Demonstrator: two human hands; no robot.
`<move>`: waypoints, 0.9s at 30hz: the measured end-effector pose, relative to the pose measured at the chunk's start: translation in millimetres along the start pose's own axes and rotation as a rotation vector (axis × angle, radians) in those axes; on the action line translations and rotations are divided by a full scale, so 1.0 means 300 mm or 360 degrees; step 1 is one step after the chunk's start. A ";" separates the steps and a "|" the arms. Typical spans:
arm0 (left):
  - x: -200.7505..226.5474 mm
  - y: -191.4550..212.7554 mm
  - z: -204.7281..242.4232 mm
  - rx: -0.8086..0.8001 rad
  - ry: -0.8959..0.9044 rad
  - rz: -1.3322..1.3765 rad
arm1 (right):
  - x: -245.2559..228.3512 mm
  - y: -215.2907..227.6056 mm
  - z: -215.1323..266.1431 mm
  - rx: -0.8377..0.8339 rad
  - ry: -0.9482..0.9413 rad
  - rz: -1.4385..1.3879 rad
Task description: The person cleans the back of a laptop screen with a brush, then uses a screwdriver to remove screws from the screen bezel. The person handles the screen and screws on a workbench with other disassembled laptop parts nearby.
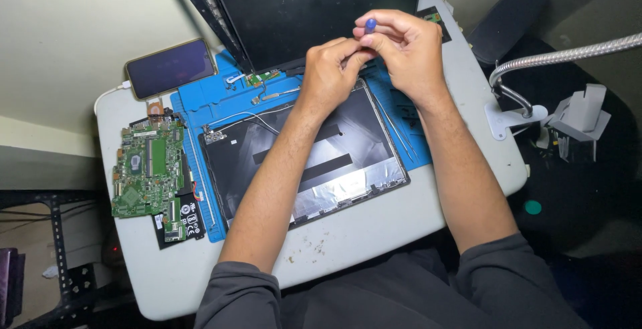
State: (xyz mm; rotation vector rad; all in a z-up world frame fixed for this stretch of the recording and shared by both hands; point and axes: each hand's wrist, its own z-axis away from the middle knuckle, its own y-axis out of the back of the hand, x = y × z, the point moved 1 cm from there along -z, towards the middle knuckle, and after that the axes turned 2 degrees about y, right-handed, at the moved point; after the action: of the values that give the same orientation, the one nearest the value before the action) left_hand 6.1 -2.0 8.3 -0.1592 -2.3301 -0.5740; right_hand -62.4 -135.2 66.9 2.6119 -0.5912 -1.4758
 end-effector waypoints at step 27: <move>0.045 0.288 0.384 0.0773 0.0695 0.0537 | 0.072 -0.106 0.313 -0.0828 -0.0158 0.0704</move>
State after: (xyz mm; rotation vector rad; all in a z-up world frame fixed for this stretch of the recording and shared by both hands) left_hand -52.0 126.0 -25.5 -0.1725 -1.8915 0.1240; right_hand -122.1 -103.0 -8.6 1.8811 -0.6365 -1.3857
